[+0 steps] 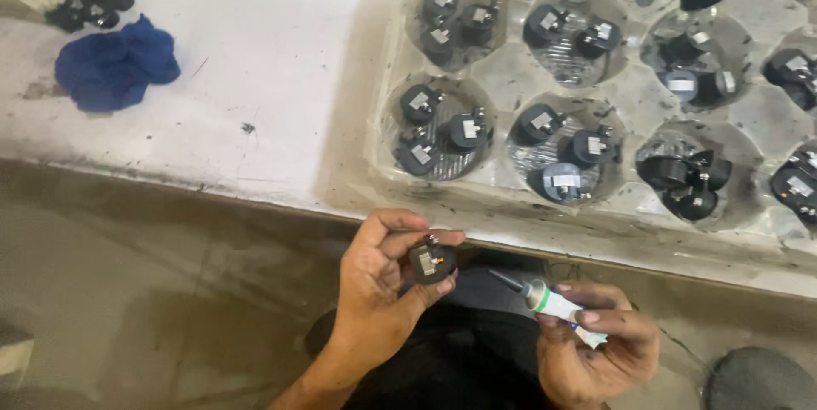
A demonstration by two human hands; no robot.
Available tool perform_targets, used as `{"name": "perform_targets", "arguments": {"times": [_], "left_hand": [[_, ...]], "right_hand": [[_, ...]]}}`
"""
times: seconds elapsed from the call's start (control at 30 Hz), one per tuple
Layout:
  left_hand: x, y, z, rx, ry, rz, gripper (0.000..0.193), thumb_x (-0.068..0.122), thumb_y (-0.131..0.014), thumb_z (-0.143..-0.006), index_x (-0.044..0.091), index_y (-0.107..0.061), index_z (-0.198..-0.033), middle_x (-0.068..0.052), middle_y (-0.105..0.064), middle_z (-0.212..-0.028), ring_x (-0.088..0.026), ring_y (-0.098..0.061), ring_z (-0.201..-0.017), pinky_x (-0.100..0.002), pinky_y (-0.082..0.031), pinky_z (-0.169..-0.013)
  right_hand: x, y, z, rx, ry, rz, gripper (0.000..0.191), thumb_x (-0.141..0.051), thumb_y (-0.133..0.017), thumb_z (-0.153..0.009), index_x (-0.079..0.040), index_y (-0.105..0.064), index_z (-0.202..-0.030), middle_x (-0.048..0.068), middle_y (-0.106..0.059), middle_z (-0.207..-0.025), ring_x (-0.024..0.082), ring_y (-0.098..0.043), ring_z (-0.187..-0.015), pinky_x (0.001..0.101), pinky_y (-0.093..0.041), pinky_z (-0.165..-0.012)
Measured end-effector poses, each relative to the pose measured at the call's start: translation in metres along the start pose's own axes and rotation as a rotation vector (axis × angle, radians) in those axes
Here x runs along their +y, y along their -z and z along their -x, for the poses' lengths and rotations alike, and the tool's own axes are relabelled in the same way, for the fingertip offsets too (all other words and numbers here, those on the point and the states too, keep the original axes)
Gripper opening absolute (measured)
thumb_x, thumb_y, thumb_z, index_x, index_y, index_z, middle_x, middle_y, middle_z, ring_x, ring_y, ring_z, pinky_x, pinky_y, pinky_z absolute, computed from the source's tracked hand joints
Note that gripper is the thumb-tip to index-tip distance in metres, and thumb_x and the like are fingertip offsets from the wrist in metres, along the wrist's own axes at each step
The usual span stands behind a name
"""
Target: The person sits at a workbench and applies adhesive from a tube to small black plug components held in plastic trays, one at a time, occasionally wiping the tube with a blue cloth. They then place treated components into cardboard boxes and continue treating more components from the trays.
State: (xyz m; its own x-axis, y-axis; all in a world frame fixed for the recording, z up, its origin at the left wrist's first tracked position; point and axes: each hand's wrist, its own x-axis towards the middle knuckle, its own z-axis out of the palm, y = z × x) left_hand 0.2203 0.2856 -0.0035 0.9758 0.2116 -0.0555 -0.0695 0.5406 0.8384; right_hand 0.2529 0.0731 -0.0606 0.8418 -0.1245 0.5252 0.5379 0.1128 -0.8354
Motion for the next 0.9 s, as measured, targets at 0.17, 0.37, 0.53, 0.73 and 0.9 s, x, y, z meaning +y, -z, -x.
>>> {"name": "perform_targets", "arguments": {"times": [0.17,0.37,0.53,0.73,0.9], "left_hand": [[-0.006,0.005,0.003,-0.005,-0.147,-0.224,0.048,-0.022,-0.076,-0.081,-0.007,-0.065,-0.124,-0.018,-0.067,-0.128,-0.020,-0.068,-0.116,-0.031,-0.060,-0.100],[-0.004,-0.001,0.004,0.069,-0.157,-0.246,0.043,-0.018,-0.077,-0.083,0.000,-0.066,-0.121,-0.014,-0.072,-0.122,-0.017,-0.075,-0.102,-0.031,-0.068,-0.085],[-0.004,-0.001,0.003,0.029,-0.247,-0.223,0.046,-0.022,-0.075,-0.082,-0.001,-0.069,-0.123,-0.010,-0.064,-0.126,-0.016,-0.070,-0.102,-0.033,-0.068,-0.089],[-0.004,-0.003,0.004,0.022,-0.137,-0.225,0.049,-0.025,-0.071,-0.082,-0.001,-0.069,-0.126,-0.010,-0.064,-0.122,-0.017,-0.072,-0.104,-0.033,-0.068,-0.088],[-0.003,-0.003,0.004,-0.008,-0.082,-0.161,0.049,-0.024,-0.070,-0.085,-0.001,-0.068,-0.128,-0.009,-0.067,-0.116,-0.016,-0.072,-0.103,-0.032,-0.066,-0.090]], "right_hand": [[-0.013,-0.008,-0.006,-0.214,0.087,0.147,0.040,0.006,-0.081,-0.083,-0.010,-0.052,-0.106,0.016,-0.070,-0.093,0.025,-0.074,-0.094,0.0327,-0.062,-0.083],[-0.026,-0.012,-0.013,-0.298,0.123,0.182,0.042,0.008,-0.080,-0.079,-0.013,-0.053,-0.105,0.014,-0.068,-0.099,0.025,-0.072,-0.097,0.0375,-0.066,-0.087],[-0.028,-0.009,-0.021,-0.336,0.167,0.193,0.045,0.009,-0.079,-0.074,-0.013,-0.052,-0.103,0.012,-0.067,-0.100,0.025,-0.072,-0.097,0.0424,-0.067,-0.090],[-0.034,-0.006,-0.030,-0.525,0.239,0.327,0.049,0.011,-0.078,-0.068,-0.010,-0.052,-0.104,0.017,-0.065,-0.105,0.031,-0.071,-0.102,0.0449,-0.067,-0.090],[-0.027,-0.005,-0.034,-0.490,0.296,0.227,0.048,0.010,-0.078,-0.069,-0.008,-0.052,-0.105,0.017,-0.065,-0.105,0.028,-0.070,-0.099,0.0450,-0.068,-0.089]]}}
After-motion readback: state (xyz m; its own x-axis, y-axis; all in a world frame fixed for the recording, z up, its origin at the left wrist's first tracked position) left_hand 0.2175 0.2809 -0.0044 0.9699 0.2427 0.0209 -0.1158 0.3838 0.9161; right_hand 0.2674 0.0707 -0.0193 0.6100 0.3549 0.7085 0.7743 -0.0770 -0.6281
